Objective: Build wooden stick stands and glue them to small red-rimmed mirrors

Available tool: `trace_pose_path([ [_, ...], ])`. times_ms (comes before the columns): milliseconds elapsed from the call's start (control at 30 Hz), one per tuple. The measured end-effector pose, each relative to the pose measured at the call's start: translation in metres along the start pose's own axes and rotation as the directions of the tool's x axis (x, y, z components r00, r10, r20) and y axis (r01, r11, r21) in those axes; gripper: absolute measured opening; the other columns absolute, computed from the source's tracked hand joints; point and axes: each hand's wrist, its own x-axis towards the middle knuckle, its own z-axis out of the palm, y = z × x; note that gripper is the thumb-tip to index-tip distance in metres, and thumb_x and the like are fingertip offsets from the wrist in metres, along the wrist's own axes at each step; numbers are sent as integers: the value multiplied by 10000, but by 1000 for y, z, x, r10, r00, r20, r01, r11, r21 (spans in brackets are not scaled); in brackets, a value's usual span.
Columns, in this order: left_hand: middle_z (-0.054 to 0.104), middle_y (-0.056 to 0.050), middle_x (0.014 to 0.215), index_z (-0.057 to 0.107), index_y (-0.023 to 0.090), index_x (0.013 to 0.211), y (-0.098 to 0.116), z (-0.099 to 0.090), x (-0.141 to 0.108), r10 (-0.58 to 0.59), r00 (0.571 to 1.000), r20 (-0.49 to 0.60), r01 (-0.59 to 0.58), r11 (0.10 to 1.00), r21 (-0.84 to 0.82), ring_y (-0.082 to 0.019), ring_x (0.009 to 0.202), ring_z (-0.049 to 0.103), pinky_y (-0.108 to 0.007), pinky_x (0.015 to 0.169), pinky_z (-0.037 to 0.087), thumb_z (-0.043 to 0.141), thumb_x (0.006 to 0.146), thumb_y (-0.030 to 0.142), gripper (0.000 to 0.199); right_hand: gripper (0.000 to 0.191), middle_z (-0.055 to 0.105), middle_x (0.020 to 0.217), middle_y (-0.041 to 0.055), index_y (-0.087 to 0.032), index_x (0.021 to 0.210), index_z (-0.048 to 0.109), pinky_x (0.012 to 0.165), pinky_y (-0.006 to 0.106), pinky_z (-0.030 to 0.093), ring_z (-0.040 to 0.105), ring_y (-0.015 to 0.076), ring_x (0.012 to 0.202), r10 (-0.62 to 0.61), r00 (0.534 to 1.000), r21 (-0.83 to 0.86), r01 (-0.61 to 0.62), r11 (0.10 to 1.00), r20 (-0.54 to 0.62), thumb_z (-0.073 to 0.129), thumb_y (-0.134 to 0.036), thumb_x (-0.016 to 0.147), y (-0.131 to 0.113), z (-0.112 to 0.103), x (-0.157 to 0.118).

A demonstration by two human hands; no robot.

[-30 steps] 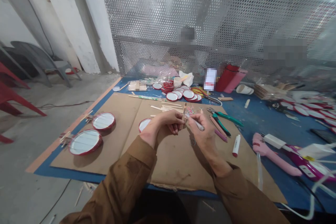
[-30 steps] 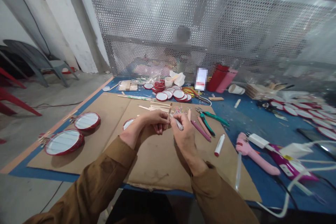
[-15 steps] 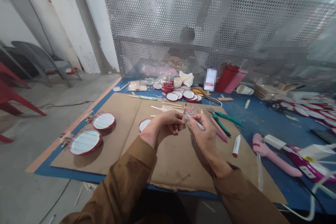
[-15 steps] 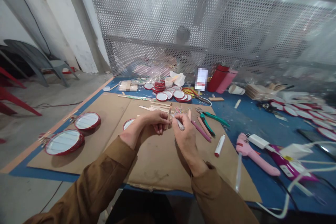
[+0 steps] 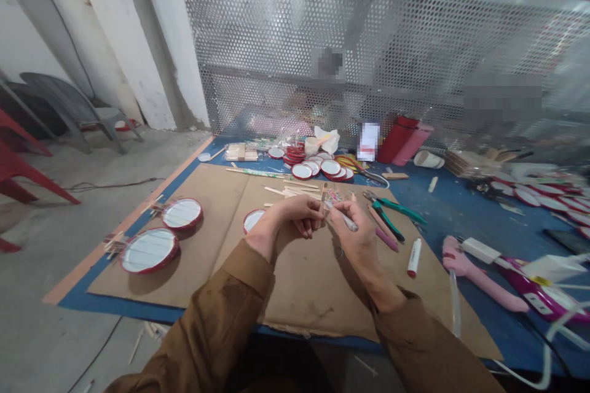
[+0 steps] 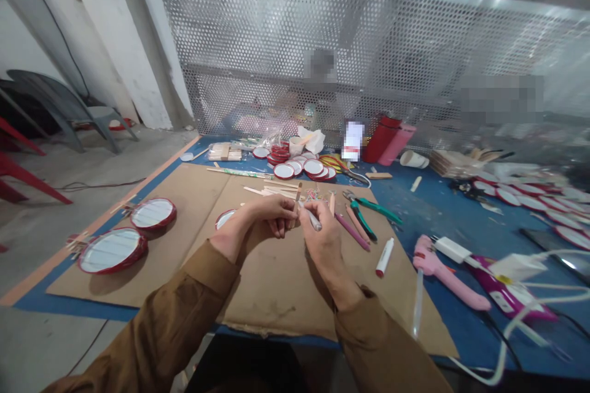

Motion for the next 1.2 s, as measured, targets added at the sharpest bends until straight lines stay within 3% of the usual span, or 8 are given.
trace_pose_path([
  [767, 588, 41, 594, 516, 162, 789, 0, -1, 0, -12, 1000, 1, 12, 1000, 21, -108, 494, 628, -213, 499, 525, 594, 836, 288, 155, 175, 638, 740, 15, -208, 810, 585, 672, 293, 451, 576, 172, 705, -24, 999, -13, 24, 1000, 24, 534, -373, 833, 1, 0, 0],
  [1000, 587, 40, 588, 519, 156, 800, 2, 0, 0, -35, 999, -11, 36, 999, 32, -107, 488, 625, -211, 495, 526, 527, 854, 188, 64, 166, 646, 752, 16, -214, 819, 584, 689, 309, 456, 585, 179, 715, -23, 1000, -20, 23, 1000, 20, 532, -372, 830, 1, 0, 0],
  [1200, 592, 41, 599, 514, 158, 810, 1, 0, -1, -19, 1000, 6, 19, 1000, 25, -100, 496, 626, -197, 500, 522, 585, 841, 265, 132, 166, 647, 761, 20, -215, 817, 584, 708, 318, 460, 591, 187, 741, -9, 1000, -16, 8, 1000, -7, 538, -375, 827, 2, 0, 0],
])
